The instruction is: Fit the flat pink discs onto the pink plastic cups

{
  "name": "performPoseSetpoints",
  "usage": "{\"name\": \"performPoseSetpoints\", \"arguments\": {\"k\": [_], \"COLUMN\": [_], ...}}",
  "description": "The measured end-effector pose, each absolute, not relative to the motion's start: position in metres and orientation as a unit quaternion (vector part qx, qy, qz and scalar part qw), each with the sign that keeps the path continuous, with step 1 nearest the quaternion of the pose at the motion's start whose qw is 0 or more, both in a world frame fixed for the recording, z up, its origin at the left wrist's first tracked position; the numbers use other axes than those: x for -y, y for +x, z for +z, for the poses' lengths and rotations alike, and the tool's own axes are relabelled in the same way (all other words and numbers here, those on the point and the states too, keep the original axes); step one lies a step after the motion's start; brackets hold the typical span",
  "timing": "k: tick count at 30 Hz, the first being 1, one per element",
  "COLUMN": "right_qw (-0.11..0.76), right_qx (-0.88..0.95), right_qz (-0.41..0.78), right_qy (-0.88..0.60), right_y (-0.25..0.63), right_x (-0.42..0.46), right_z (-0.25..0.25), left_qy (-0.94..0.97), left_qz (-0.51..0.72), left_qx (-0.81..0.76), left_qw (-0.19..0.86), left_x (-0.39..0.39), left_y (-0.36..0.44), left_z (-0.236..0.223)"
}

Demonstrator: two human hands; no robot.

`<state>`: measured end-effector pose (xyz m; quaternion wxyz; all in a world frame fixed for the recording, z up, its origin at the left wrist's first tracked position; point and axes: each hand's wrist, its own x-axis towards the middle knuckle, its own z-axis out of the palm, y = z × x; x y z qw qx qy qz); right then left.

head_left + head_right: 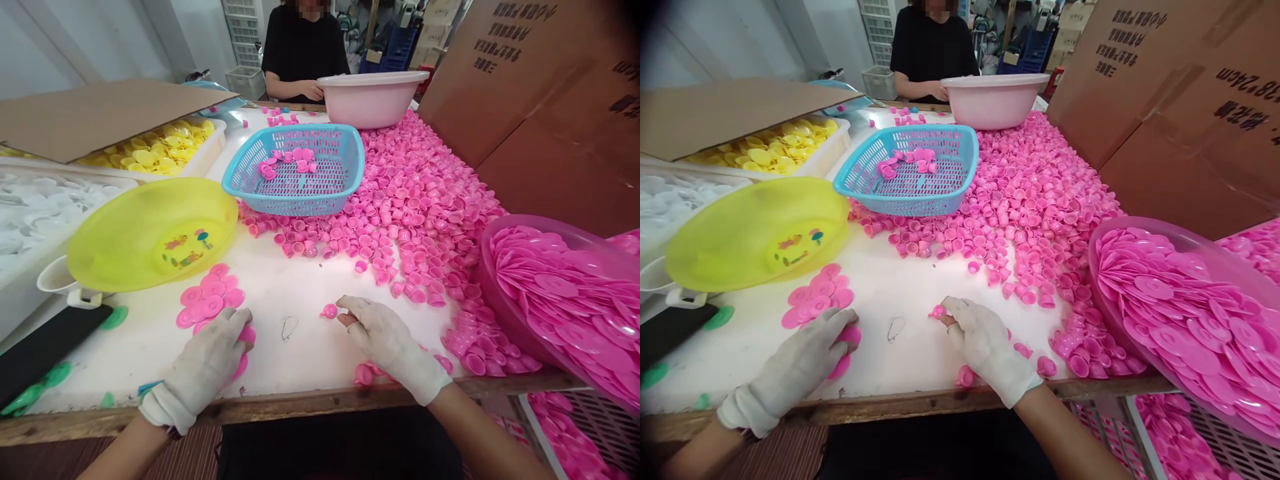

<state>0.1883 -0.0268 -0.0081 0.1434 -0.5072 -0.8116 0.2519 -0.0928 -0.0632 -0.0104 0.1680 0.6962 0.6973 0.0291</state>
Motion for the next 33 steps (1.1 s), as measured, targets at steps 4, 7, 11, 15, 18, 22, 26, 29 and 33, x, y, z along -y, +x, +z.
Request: {"name": "performPoseSetpoints", "arguments": {"k": [4,7,11,15,18,22,26,29,33], "right_qw": [0.153,0.185,0.257,0.266,0.247,0.194,0.125,0.093,0.118], "right_qx": [0.808,0.793,0.714,0.628,0.619,0.616,0.574,0.531,0.623], "right_qz": [0.287,0.318,0.446,0.549,0.556,0.56,0.6,0.643,0.567], "right_qy": [-0.492,-0.485,-0.474,-0.482,-0.497,-0.519,-0.543,-0.543,-0.526], "right_y": [0.178,0.172,0.168,0.168,0.174,0.179,0.175,0.172,0.174], "right_x": [0.031,0.03,0.021,0.002,-0.01,-0.016,-0.017,-0.016,-0.01], "right_z": [-0.002,0.003,0.002,-0.003,-0.011,-0.024,-0.03,-0.031,-0.03], "left_qy": [0.681,0.657,0.599,0.531,0.499,0.5,0.47,0.469,0.476], "left_qz": [0.023,0.101,0.232,0.325,0.346,0.298,0.246,0.233,0.241], "left_qx": [-0.702,-0.695,-0.65,-0.587,-0.566,-0.57,-0.575,-0.568,-0.56], "left_qw": [0.205,0.273,0.406,0.518,0.558,0.58,0.623,0.635,0.634], "left_x": [0.061,0.056,0.044,0.022,0.01,0.005,0.004,0.002,-0.001], "left_y": [-0.091,-0.079,-0.043,-0.004,0.011,0.013,0.013,0.015,0.017], "left_z": [-0.013,-0.007,0.009,0.016,0.005,-0.018,-0.027,-0.028,-0.031]}}
